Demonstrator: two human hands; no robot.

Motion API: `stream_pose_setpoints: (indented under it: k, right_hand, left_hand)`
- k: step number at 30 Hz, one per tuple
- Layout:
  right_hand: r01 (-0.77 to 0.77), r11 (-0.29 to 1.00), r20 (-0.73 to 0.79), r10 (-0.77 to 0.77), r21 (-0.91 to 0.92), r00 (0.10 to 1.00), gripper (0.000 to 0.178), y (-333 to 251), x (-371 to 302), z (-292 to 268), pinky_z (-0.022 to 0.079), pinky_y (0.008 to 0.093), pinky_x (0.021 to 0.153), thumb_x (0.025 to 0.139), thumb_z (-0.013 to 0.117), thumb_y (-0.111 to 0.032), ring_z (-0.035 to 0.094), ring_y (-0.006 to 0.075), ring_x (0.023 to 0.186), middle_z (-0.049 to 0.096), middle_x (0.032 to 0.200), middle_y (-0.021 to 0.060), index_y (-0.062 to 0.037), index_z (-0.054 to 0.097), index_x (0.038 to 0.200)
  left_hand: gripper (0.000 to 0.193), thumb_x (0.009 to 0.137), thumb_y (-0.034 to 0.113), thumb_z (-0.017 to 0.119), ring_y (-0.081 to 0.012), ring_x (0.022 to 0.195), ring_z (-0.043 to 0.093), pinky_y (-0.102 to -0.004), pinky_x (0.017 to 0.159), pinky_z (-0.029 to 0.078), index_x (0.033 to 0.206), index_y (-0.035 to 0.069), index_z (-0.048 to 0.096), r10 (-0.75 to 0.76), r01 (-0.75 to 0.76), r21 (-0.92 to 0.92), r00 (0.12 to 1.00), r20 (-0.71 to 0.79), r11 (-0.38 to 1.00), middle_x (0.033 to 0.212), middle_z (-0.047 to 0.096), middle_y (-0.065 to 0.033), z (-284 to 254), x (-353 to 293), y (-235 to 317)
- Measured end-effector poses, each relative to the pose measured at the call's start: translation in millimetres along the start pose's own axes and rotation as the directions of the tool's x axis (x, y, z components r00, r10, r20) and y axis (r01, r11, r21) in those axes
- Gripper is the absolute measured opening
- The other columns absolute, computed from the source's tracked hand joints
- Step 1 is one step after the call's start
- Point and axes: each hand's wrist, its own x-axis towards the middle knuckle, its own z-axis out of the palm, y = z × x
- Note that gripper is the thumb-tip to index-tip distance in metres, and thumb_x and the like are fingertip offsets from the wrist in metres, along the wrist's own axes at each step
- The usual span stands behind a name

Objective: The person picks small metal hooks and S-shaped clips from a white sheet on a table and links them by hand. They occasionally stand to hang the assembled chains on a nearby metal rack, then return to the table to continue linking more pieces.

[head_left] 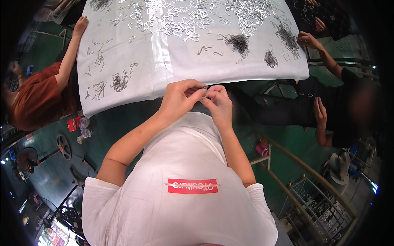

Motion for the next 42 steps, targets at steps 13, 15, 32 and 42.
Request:
stream_pose_setpoints:
  k: [13, 15, 32, 42]
  right_hand:
    - [0.099, 0.780, 0.130, -0.023, -0.617, 0.991, 0.017, 25, 93, -109, 0.049, 0.0341, 0.071, 0.081, 0.066, -0.007, 0.063, 0.0248, 0.079, 0.063, 0.092, 0.0108, -0.0069, 0.069, 0.097]
    - [0.152, 0.626, 0.160, -0.044, -0.765, 0.986, 0.015, 36, 127, -126, 0.049, 0.0373, 0.073, 0.082, 0.064, -0.009, 0.063, 0.0274, 0.083, 0.062, 0.092, 0.0083, -0.0113, 0.068, 0.096]
    - [0.403, 0.257, 0.431, 0.060, -0.878, 0.901, 0.010, 75, 199, -140, 0.051, 0.0431, 0.070, 0.079, 0.063, -0.014, 0.063, 0.0315, 0.083, 0.062, 0.092, 0.0097, -0.0079, 0.061, 0.087]
    - [-0.340, 0.337, -0.284, 0.205, -0.878, 0.937, 0.030, 80, 190, -117, 0.052, 0.0412, 0.075, 0.071, 0.076, -0.036, 0.068, 0.0309, 0.083, 0.071, 0.084, 0.0134, -0.0086, 0.072, 0.083]
  left_hand:
    - [0.016, 0.082, -0.001, 0.067, -0.0106, 0.071, 0.060, -0.0229, 0.062, 0.047, 0.097, 0.004, 0.070, 0.314, -0.314, 0.050, 0.949, 0.014, 0.948, 0.090, 0.069, -0.0059, 14, 7, -43]
    - [0.017, 0.082, -0.001, 0.067, -0.0113, 0.072, 0.061, -0.0230, 0.063, 0.048, 0.097, 0.004, 0.070, 0.310, -0.311, 0.044, 0.951, 0.022, 0.950, 0.091, 0.069, -0.0061, 16, 10, -47]
    - [0.017, 0.081, -0.003, 0.067, -0.0165, 0.078, 0.065, -0.0260, 0.067, 0.052, 0.096, 0.004, 0.069, 0.319, -0.319, 0.001, 0.948, -0.005, 0.948, 0.093, 0.069, -0.0091, 21, 8, -58]
    - [0.016, 0.081, -0.001, 0.067, -0.0203, 0.078, 0.065, -0.0279, 0.068, 0.052, 0.097, 0.003, 0.069, 0.362, -0.362, 0.032, 0.932, -0.029, 0.932, 0.093, 0.068, -0.0098, 22, -4, -55]
